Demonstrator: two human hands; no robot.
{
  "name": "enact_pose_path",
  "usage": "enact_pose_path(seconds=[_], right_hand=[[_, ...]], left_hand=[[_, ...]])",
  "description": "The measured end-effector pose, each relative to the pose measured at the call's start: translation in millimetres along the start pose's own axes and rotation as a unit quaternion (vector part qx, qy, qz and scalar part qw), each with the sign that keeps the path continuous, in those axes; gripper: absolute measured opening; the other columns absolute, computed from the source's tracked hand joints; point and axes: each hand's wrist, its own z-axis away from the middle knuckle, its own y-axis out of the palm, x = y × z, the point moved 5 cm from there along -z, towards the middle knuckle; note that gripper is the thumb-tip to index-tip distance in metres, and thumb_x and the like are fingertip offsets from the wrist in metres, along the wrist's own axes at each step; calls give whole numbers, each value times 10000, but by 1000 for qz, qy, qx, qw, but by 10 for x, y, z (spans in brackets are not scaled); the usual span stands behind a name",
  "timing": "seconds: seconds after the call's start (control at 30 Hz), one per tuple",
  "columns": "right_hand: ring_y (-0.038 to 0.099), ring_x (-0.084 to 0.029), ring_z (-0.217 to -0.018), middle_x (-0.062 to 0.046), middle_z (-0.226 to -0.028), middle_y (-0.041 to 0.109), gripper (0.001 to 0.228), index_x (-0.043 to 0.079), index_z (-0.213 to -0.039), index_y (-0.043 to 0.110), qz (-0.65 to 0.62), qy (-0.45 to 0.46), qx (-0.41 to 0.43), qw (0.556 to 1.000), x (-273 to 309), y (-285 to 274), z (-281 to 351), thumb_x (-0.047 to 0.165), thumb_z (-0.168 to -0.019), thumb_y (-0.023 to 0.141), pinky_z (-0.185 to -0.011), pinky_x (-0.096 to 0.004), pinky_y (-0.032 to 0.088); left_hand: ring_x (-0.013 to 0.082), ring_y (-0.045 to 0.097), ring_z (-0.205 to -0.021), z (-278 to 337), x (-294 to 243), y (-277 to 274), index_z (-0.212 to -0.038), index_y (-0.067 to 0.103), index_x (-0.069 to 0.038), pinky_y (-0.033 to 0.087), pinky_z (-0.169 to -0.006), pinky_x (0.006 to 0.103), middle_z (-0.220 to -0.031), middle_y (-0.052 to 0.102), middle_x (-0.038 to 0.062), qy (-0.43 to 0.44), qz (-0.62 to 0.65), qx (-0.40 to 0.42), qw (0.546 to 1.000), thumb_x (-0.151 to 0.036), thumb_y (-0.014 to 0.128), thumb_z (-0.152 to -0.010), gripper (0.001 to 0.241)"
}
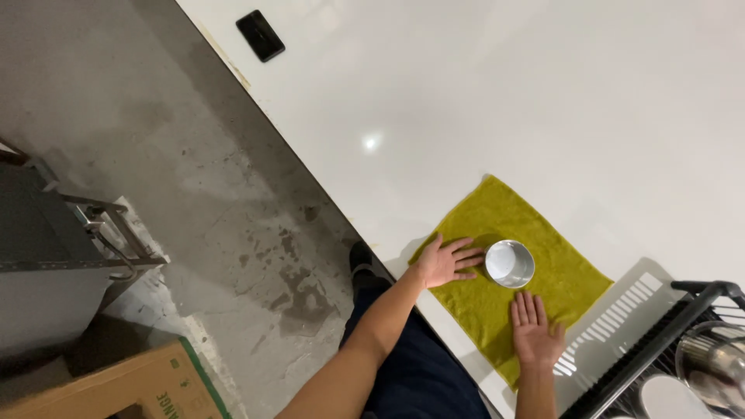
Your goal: Dry a circular metal cake tin using a yellow towel and سپس fold the towel.
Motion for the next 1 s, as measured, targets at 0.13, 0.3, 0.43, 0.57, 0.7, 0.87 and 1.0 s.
enact_pose_path(seconds=[0.13, 0.3, 0.43, 0.57, 0.7, 0.87, 1.0], right_hand=[[413, -437, -1465, -266, -1590, 431, 818, -31, -1576, 308, -61, 47, 7, 997, 35, -191, -104, 550, -1020, 158, -1192, -561, 345], [434, -468, -1459, -320, -1561, 438, 666, -71, -1502, 377, 303, 33, -98, 947, 111, -85, -254, 459, -1105, 302, -1214, -559, 355], [521, -314, -1408, -147, -1538, 564, 590, 88, -1501, 539, 761, -235, -149, 585, 272, 184, -209, 468, -1069, 411, -1235, -417, 403], [150, -434, -1570, -259, -1700, 200, 723, 30, -1602, 308, 862, -333, -60, 378, 103, 232, -244, 503, -1059, 378, -1254, -559, 127], [39, -372, -1584, -193, -1714, 101, 850, 22, -1619, 200, 885, -275, -33, 374, -22, 307, -65, 614, -1017, 299, -1267, -520, 12], [47, -391, -1587, -202, -1716, 104, 847, 28, -1624, 209, 879, -276, -33, 387, -1, 283, -155, 613, -1018, 304, -1269, -549, 5], [10, -488, -1562, -306, -1697, 74, 874, 49, -1638, 256, 881, -234, -113, 394, -24, 96, -13, 633, -1003, 396, -1245, -598, 7]], left_hand=[[340, 426, -1465, -187, 52, -199, -1637, 269, -135, 423, -1127, 590, -1621, 383, 157, -7, -18, 19, 1000, -631, 134, -1078, 759], [312, 652, -1332, -222, -91, 28, -1503, 553, -171, 508, -1157, 478, -1393, 705, 134, 65, -741, -242, 623, -486, 340, -1045, 595], [260, 316, -1615, -269, -57, -61, -1550, 347, -206, 225, -1407, 512, -1709, 362, 108, 292, -898, -151, 293, -367, 242, -1193, 405], [321, 50, -1574, -60, -134, 297, -1622, 156, -143, 31, -1264, 535, -1704, 93, 122, 119, -976, -105, 148, -585, 254, -1039, 738], [309, 0, -1594, 71, -156, 430, -1656, 109, -131, -7, -1277, 524, -1722, 36, 97, 74, -975, -95, 187, -624, 225, -1038, 799], [328, -8, -1571, -13, -171, 409, -1627, 106, -122, -12, -1241, 574, -1710, 30, 103, 72, -979, -106, 161, -619, 232, -1025, 791], [345, 17, -1584, 206, -140, 213, -1651, 128, -89, 7, -1248, 579, -1722, 67, 136, 51, -970, -156, 181, -594, 264, -1048, 798]])
